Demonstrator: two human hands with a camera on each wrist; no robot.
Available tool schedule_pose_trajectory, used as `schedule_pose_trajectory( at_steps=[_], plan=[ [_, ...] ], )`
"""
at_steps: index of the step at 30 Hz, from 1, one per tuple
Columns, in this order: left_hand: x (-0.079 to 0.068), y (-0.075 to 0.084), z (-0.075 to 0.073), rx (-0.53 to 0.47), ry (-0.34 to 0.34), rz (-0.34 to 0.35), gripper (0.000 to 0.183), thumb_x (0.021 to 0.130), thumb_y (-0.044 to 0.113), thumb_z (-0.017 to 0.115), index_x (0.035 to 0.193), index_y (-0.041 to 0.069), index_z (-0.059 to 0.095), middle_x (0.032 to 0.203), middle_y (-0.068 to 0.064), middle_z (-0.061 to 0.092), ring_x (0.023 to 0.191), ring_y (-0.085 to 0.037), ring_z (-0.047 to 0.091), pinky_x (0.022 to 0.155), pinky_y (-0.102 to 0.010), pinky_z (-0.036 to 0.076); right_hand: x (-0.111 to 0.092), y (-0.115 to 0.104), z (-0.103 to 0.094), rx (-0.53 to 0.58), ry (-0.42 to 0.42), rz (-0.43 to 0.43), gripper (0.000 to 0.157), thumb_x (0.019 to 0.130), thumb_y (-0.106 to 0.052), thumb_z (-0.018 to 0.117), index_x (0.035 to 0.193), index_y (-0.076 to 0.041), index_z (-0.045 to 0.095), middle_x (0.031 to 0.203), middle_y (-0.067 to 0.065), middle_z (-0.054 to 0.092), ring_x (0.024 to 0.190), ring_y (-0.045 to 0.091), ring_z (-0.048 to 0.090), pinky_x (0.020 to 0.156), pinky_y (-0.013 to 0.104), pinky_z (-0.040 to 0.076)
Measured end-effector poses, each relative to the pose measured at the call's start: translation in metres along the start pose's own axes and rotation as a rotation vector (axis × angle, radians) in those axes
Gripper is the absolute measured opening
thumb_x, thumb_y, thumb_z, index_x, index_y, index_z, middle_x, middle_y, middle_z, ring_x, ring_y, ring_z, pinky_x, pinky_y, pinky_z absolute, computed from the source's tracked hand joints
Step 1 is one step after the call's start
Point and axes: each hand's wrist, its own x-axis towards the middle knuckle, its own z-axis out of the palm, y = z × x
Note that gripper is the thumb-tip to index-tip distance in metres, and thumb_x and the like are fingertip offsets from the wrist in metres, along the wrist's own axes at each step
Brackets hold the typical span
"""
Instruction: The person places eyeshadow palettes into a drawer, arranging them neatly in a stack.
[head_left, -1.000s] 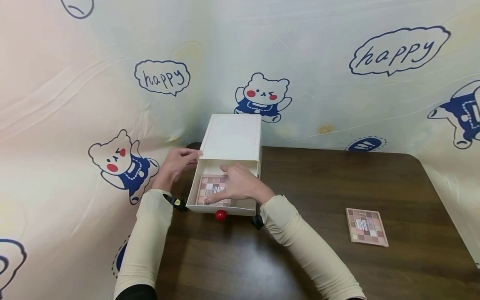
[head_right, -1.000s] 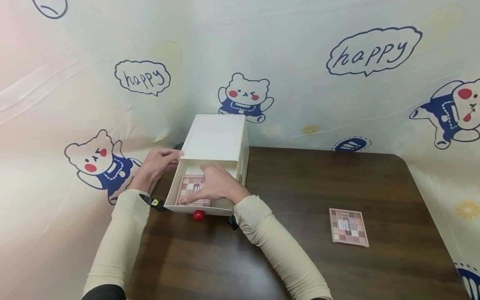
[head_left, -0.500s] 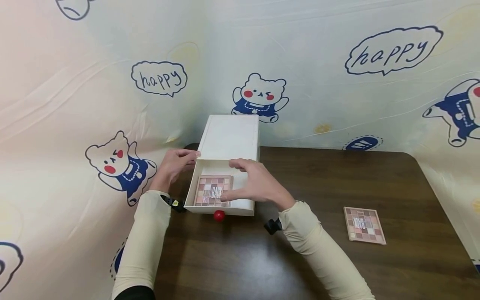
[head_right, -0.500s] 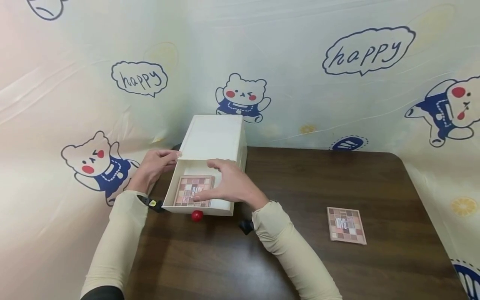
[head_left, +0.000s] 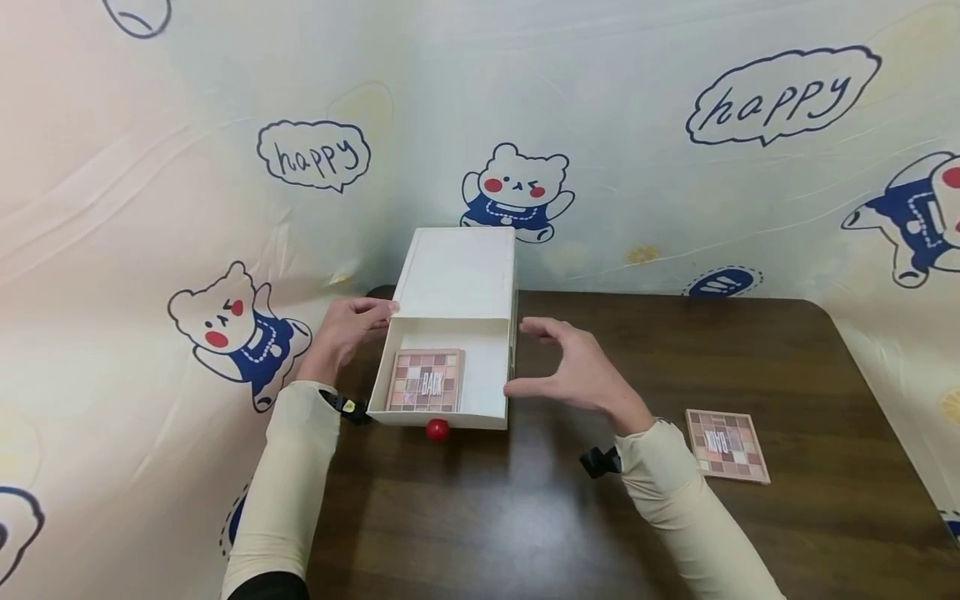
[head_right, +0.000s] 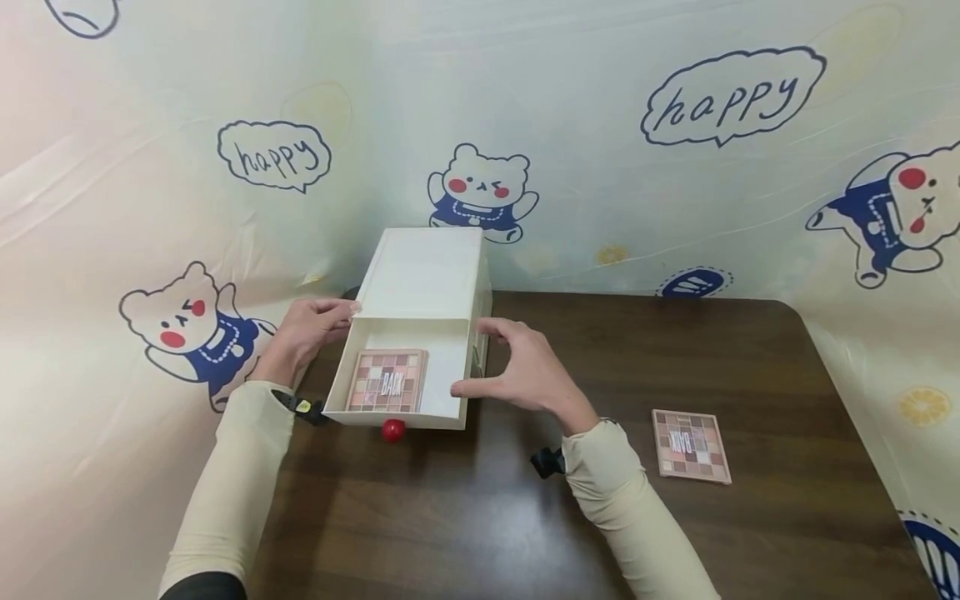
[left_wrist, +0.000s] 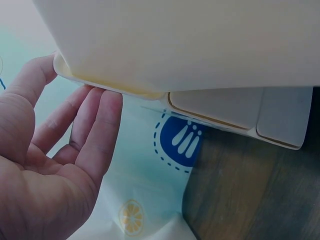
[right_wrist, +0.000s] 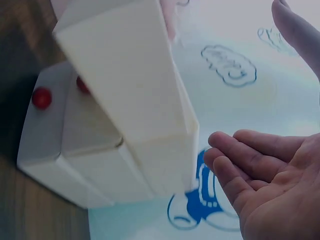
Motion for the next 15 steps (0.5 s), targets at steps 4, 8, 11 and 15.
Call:
schedule_pose_trajectory(
  at_steps=[4,8,11,15],
  plan=[
    [0.001,0.0,0.0,0.009,-0.002,0.007,0.058,0.086,0.035,0.082,0.126,-0.004,0.065,0.126,-0.021,0.061,0.105,-0.031,0.065,0.094,-0.042,0.055,-0.01,0.012,-0.011,0.005,0.018,0.017,0.093,0.07,-0.054,0.088,0.146,-0.014,0.05,0.145,0.002,0.053,0.131,0.026,0.048,0.106,0.054,0.043],
    [0.0,0.001,0.0,0.02,-0.001,0.001,0.058,0.086,0.037,0.082,0.126,-0.002,0.066,0.127,-0.02,0.062,0.107,-0.032,0.065,0.094,-0.042,0.054,-0.022,0.025,-0.021,0.003,0.038,0.039,0.092,0.072,-0.052,0.088,0.147,-0.015,0.049,0.146,0.002,0.052,0.134,0.03,0.046,0.107,0.057,0.04],
    [0.0,0.001,0.001,0.022,0.005,0.002,0.058,0.086,0.037,0.082,0.126,-0.002,0.066,0.126,-0.02,0.062,0.107,-0.032,0.065,0.094,-0.042,0.055,-0.03,0.034,-0.029,-0.009,0.054,0.057,0.092,0.073,-0.05,0.088,0.147,-0.014,0.048,0.146,0.004,0.052,0.134,0.033,0.045,0.107,0.058,0.04],
    [0.0,0.0,0.001,0.019,0.002,0.008,0.058,0.086,0.037,0.082,0.126,-0.002,0.066,0.127,-0.02,0.062,0.108,-0.033,0.064,0.098,-0.046,0.052,-0.041,0.045,-0.04,-0.033,0.069,0.068,0.092,0.074,-0.048,0.088,0.148,-0.012,0.047,0.146,0.006,0.052,0.133,0.032,0.046,0.106,0.059,0.04]
  ],
)
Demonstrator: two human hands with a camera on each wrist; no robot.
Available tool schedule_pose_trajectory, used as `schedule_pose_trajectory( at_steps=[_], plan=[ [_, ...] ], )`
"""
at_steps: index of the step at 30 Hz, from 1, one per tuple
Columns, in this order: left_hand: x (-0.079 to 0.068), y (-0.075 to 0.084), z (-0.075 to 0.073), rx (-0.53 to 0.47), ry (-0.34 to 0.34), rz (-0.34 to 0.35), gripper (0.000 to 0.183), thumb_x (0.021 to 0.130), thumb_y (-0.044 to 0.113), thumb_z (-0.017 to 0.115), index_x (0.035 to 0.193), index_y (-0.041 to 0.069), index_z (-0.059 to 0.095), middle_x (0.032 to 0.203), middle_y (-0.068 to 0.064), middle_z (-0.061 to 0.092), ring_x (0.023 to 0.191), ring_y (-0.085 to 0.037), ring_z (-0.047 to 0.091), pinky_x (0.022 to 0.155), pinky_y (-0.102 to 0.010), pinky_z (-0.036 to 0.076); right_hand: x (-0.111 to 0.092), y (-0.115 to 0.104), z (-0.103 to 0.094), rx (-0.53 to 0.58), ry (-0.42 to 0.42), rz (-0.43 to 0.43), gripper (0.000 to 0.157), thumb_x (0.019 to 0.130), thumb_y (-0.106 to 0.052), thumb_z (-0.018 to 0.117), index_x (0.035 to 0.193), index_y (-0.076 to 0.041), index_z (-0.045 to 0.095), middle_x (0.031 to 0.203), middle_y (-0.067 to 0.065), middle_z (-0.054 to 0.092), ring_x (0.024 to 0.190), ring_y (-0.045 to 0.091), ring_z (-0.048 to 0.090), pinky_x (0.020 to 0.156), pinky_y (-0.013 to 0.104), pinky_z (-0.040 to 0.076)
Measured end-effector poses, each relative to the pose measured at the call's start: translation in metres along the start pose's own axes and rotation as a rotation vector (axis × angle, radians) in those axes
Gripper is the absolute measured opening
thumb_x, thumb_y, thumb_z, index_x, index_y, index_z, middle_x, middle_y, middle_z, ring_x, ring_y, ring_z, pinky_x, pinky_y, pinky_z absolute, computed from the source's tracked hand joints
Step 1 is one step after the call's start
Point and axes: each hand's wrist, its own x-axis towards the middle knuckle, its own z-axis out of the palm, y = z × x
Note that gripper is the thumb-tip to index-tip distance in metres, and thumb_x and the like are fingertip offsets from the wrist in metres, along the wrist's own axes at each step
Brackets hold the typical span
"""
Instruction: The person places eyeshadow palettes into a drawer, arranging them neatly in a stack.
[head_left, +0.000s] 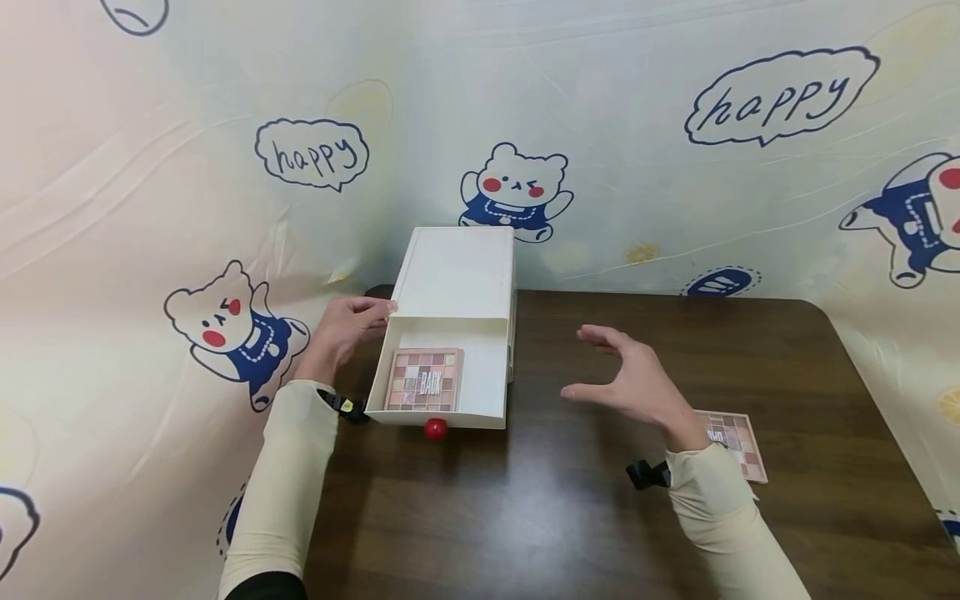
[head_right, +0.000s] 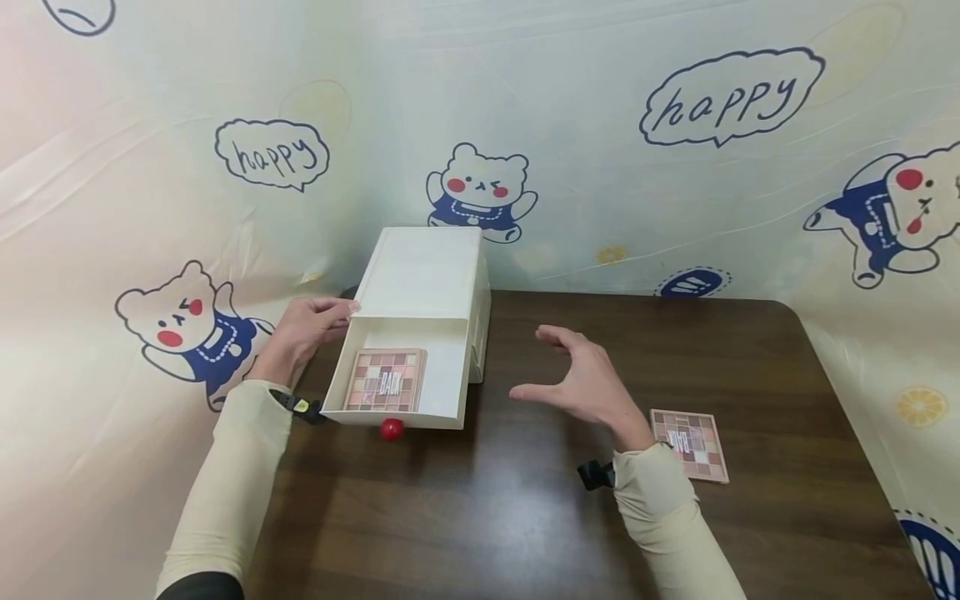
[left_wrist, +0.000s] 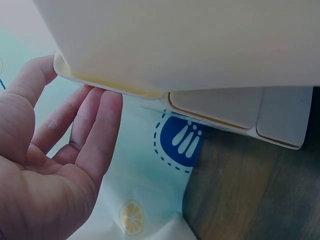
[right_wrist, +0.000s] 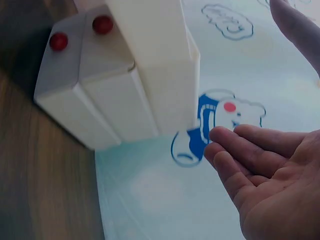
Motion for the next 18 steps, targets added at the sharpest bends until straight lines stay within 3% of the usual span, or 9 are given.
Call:
schedule_pose_trajectory(
  at_steps=[6,13,18],
  plan=[
    [-0.002,0.0,-0.001,0.013,-0.018,-0.003,0.061,0.087,0.038,0.081,0.129,-0.002,0.065,0.13,-0.022,0.06,0.111,-0.035,0.063,0.1,-0.046,0.05,-0.014,0.022,-0.018,-0.023,-0.01,0.018,0.093,0.074,-0.044,0.089,0.15,-0.012,0.045,0.148,0.005,0.051,0.134,0.032,0.045,0.105,0.06,0.04],
    [-0.002,0.002,0.0,0.004,-0.001,-0.003,0.058,0.087,0.036,0.081,0.127,-0.002,0.066,0.127,-0.02,0.061,0.106,-0.031,0.066,0.093,-0.039,0.055,-0.031,0.046,-0.038,-0.05,-0.039,0.027,0.093,0.075,-0.04,0.09,0.15,-0.012,0.044,0.148,0.01,0.05,0.135,0.036,0.044,0.106,0.063,0.038],
    [-0.002,0.003,0.0,0.003,-0.001,-0.004,0.056,0.088,0.034,0.08,0.127,-0.003,0.066,0.127,-0.021,0.061,0.105,-0.031,0.066,0.095,-0.042,0.053,-0.041,0.059,-0.051,-0.085,-0.034,0.045,0.093,0.075,-0.04,0.09,0.15,-0.009,0.044,0.147,0.015,0.05,0.135,0.04,0.043,0.104,0.067,0.037]
  ],
)
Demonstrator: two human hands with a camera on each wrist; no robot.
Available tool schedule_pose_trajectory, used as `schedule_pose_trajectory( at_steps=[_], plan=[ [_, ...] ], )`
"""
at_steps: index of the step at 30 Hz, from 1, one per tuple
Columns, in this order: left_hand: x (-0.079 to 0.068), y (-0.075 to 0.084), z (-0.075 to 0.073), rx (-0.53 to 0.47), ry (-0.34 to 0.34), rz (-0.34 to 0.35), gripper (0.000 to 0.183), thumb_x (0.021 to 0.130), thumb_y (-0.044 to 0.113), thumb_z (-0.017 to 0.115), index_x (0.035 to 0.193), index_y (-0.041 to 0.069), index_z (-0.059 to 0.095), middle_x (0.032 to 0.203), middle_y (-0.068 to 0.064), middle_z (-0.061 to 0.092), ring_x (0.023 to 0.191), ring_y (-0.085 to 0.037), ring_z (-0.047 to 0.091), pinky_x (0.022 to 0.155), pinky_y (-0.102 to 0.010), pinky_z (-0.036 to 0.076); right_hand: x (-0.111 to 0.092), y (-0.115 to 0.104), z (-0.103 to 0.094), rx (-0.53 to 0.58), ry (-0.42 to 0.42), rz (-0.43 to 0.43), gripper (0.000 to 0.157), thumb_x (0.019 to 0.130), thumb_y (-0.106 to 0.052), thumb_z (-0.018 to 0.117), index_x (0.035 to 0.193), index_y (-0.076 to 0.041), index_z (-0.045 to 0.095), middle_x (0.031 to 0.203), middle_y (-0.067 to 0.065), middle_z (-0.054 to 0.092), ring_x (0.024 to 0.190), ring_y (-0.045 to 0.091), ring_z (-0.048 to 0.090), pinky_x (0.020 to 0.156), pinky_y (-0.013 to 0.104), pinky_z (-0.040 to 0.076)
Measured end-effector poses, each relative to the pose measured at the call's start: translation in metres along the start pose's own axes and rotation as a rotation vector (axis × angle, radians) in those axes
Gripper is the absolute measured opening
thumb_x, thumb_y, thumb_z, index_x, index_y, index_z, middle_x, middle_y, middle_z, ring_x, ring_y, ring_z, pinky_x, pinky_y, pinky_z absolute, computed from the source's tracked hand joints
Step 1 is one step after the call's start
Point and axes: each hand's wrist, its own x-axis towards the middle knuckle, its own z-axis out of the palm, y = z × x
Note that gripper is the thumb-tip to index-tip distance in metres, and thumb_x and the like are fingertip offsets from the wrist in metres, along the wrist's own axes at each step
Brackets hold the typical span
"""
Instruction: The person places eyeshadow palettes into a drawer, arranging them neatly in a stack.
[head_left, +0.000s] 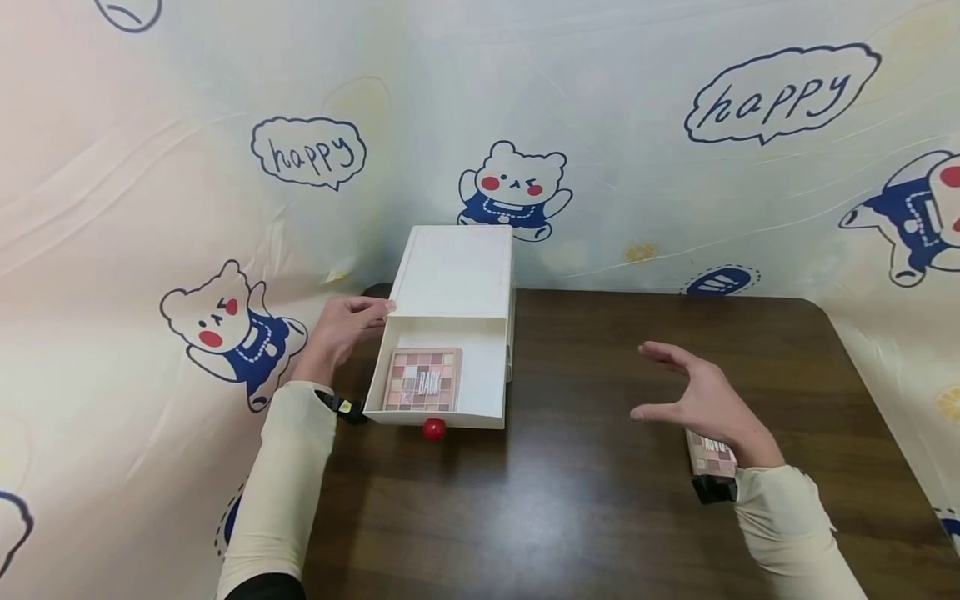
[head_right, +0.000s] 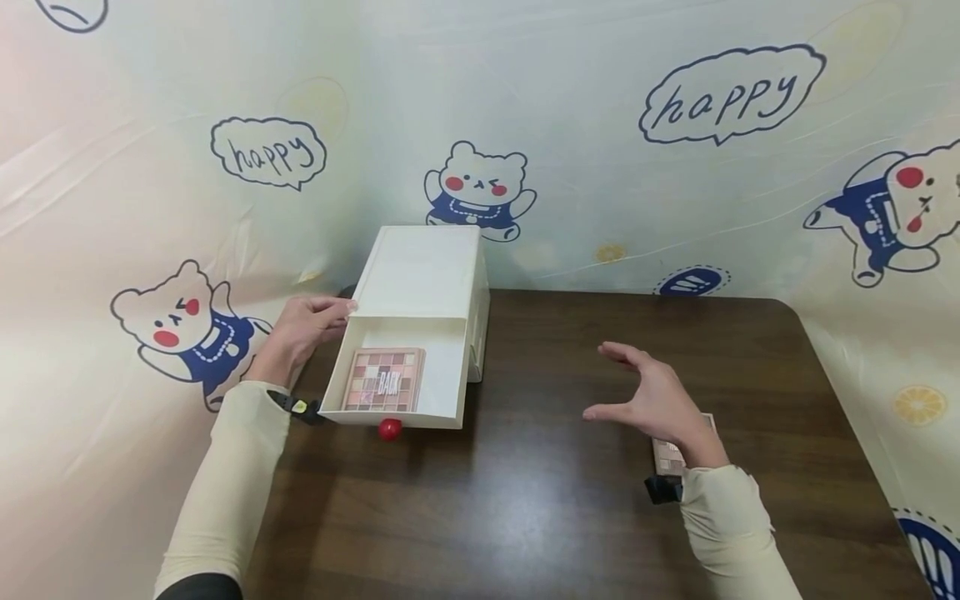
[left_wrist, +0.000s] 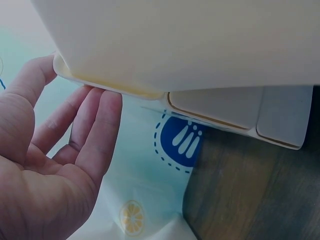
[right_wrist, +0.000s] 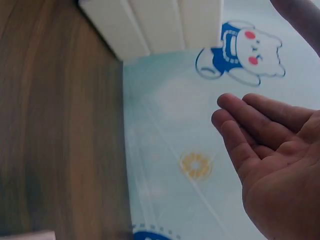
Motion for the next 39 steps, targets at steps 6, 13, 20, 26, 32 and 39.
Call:
schedule_pose_trajectory(
  at_steps=[6,13,20,26,32,39],
  plan=[
    [0.0,0.0,0.0,0.011,-0.006,-0.001,0.056,0.088,0.036,0.08,0.127,-0.002,0.066,0.128,-0.02,0.061,0.108,-0.032,0.065,0.096,-0.041,0.053,-0.014,0.022,-0.013,-0.064,-0.006,0.047,0.101,0.072,-0.044,0.091,0.151,-0.007,0.041,0.149,0.018,0.047,0.136,0.043,0.04,0.102,0.07,0.036],
    [0.0,0.001,0.001,0.01,0.002,-0.001,0.056,0.088,0.036,0.08,0.127,-0.002,0.066,0.128,-0.019,0.061,0.108,-0.031,0.065,0.095,-0.04,0.054,-0.028,0.048,-0.025,-0.102,-0.016,0.063,0.103,0.072,-0.042,0.091,0.152,-0.004,0.039,0.148,0.022,0.046,0.134,0.047,0.04,0.097,0.071,0.038],
    [0.002,0.0,0.001,0.01,0.006,-0.003,0.055,0.088,0.034,0.08,0.127,-0.002,0.066,0.127,-0.019,0.061,0.106,-0.031,0.065,0.091,-0.038,0.056,-0.041,0.072,-0.03,-0.112,-0.046,0.135,0.112,0.068,-0.04,0.093,0.153,0.002,0.033,0.151,0.029,0.038,0.134,0.053,0.034,0.098,0.075,0.034],
    [0.003,0.0,0.003,-0.001,0.007,0.0,0.055,0.088,0.034,0.08,0.126,-0.002,0.066,0.127,-0.019,0.061,0.106,-0.031,0.065,0.09,-0.036,0.057,-0.049,0.094,-0.032,-0.165,-0.088,0.168,0.121,0.061,-0.039,0.097,0.151,0.006,0.031,0.15,0.034,0.036,0.132,0.057,0.035,0.098,0.075,0.034],
    [0.003,-0.001,0.003,0.013,0.005,-0.005,0.056,0.088,0.035,0.08,0.128,-0.002,0.066,0.128,-0.019,0.061,0.109,-0.032,0.064,0.091,-0.037,0.056,-0.059,0.115,-0.029,-0.249,-0.124,0.16,0.126,0.051,-0.039,0.101,0.145,0.013,0.036,0.141,0.038,0.042,0.125,0.055,0.042,0.096,0.072,0.038],
    [0.001,-0.001,0.001,-0.004,0.005,0.002,0.057,0.088,0.035,0.08,0.128,-0.003,0.065,0.129,-0.02,0.06,0.108,-0.032,0.064,0.095,-0.042,0.053,-0.065,0.132,-0.027,-0.274,-0.145,0.129,0.126,0.046,-0.031,0.103,0.14,0.021,0.036,0.138,0.042,0.042,0.125,0.057,0.041,0.096,0.071,0.039]
  ],
)
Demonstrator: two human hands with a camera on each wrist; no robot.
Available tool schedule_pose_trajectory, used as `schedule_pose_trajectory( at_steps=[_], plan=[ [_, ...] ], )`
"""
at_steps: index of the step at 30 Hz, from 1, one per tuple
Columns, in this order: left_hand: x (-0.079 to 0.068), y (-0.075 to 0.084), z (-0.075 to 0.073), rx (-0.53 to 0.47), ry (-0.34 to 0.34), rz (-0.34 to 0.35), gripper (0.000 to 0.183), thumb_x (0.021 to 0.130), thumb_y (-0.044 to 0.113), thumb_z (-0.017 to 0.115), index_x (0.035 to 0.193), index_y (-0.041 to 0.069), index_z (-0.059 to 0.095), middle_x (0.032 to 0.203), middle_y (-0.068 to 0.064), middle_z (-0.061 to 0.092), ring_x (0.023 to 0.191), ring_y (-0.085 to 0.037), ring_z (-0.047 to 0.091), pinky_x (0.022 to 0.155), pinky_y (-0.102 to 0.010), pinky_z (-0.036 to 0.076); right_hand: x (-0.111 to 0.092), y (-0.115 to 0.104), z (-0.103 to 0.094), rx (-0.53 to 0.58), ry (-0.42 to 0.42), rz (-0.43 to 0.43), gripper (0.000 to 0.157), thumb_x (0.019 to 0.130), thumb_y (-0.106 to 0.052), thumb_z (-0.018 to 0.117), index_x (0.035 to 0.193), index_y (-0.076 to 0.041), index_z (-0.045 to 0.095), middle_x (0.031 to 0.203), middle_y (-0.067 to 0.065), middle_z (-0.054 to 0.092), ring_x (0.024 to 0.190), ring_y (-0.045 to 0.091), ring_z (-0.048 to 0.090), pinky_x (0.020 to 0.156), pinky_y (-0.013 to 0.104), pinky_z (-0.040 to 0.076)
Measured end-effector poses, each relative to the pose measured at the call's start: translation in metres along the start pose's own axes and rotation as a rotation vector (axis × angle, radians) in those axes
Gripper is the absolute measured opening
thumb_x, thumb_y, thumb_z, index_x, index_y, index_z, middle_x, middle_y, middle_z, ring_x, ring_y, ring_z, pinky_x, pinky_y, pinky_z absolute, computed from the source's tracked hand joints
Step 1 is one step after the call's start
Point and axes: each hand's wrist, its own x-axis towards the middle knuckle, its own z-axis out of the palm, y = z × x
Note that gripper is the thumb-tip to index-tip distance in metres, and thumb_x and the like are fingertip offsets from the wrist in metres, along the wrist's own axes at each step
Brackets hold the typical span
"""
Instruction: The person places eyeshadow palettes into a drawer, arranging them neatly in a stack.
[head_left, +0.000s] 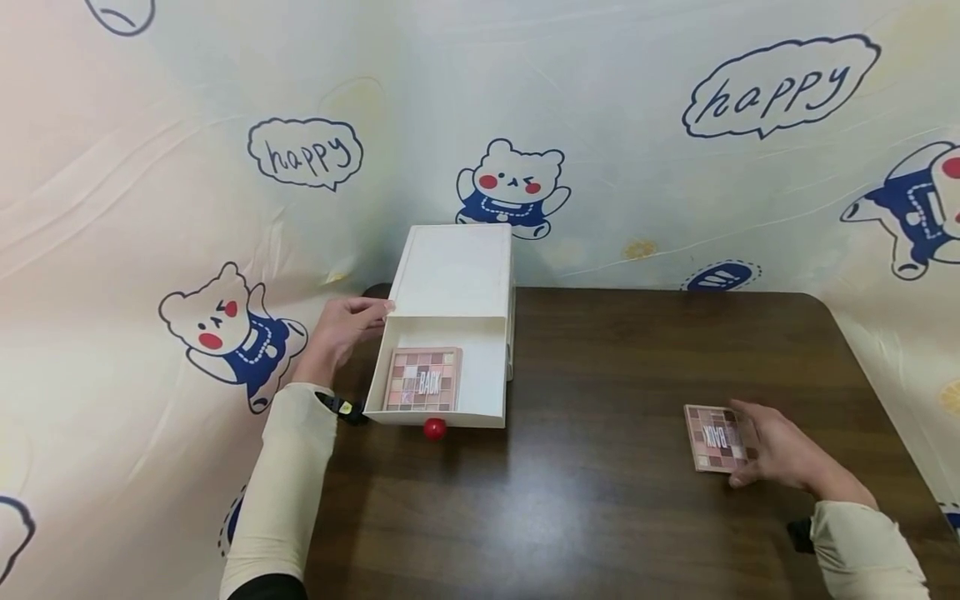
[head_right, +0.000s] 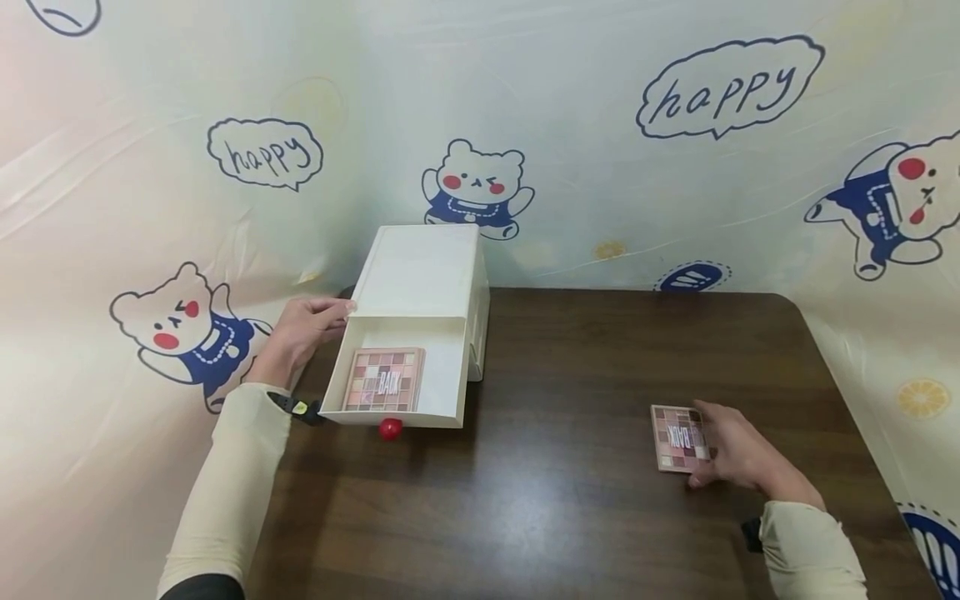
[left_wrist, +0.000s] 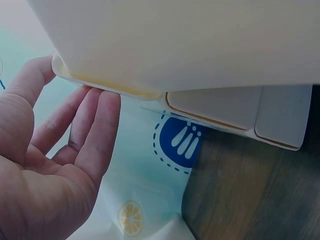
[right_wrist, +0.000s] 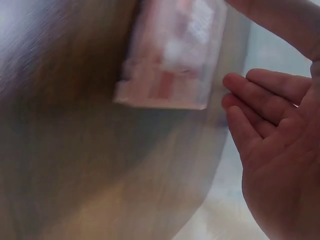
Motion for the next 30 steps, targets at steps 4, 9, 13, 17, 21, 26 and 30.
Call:
schedule_pose_trajectory(
  at_steps=[4,9,13,17,21,26,30],
  plan=[
    [0.0,0.0,0.0,0.002,0.007,0.006,0.057,0.088,0.035,0.08,0.128,-0.002,0.065,0.128,-0.019,0.06,0.106,-0.03,0.065,0.09,-0.036,0.056,0.002,0.013,0.004,-0.061,0.017,-0.049,0.13,0.04,-0.032,0.104,0.135,0.025,0.035,0.132,0.045,0.044,0.12,0.059,0.043,0.095,0.072,0.039],
    [0.0,0.001,0.0,0.003,0.008,0.005,0.058,0.087,0.036,0.08,0.128,-0.002,0.065,0.128,-0.019,0.061,0.106,-0.03,0.065,0.091,-0.037,0.056,0.002,0.026,0.007,-0.148,0.033,-0.071,0.137,0.033,-0.029,0.105,0.135,0.026,0.033,0.131,0.047,0.041,0.12,0.062,0.039,0.095,0.073,0.037],
    [0.0,0.001,0.0,0.006,0.011,0.002,0.059,0.087,0.037,0.081,0.128,-0.002,0.065,0.128,-0.02,0.061,0.106,-0.03,0.065,0.094,-0.041,0.054,0.0,0.033,0.008,-0.198,0.03,-0.046,0.137,0.032,-0.026,0.105,0.135,0.026,0.032,0.132,0.047,0.04,0.12,0.06,0.037,0.096,0.071,0.036],
    [-0.001,0.001,-0.001,0.007,0.01,-0.002,0.059,0.087,0.036,0.081,0.128,-0.002,0.065,0.128,-0.02,0.061,0.107,-0.031,0.064,0.096,-0.043,0.053,-0.002,0.036,0.008,-0.153,0.018,-0.018,0.136,0.035,-0.024,0.105,0.137,0.025,0.03,0.134,0.047,0.037,0.122,0.062,0.035,0.097,0.073,0.035],
    [-0.002,0.001,-0.001,0.004,0.008,-0.004,0.058,0.087,0.036,0.08,0.129,-0.002,0.065,0.129,-0.02,0.06,0.107,-0.031,0.064,0.097,-0.043,0.052,-0.004,0.036,0.007,-0.094,0.004,0.004,0.136,0.038,-0.021,0.104,0.141,0.023,0.027,0.139,0.046,0.033,0.125,0.062,0.034,0.098,0.074,0.033],
    [-0.003,0.002,-0.001,0.001,0.009,-0.004,0.059,0.087,0.036,0.081,0.129,-0.002,0.065,0.129,-0.02,0.06,0.108,-0.032,0.064,0.098,-0.045,0.051,-0.005,0.036,0.006,-0.04,-0.01,0.036,0.133,0.042,-0.018,0.103,0.144,0.019,0.027,0.142,0.045,0.032,0.126,0.063,0.033,0.098,0.075,0.031],
    [-0.003,0.002,0.0,0.007,0.009,-0.009,0.059,0.087,0.037,0.081,0.128,-0.002,0.065,0.129,-0.02,0.061,0.108,-0.032,0.064,0.099,-0.045,0.051,-0.008,0.037,0.006,-0.035,-0.005,0.06,0.126,0.048,-0.02,0.102,0.145,0.017,0.03,0.141,0.042,0.035,0.125,0.062,0.036,0.097,0.075,0.033]
  ],
)
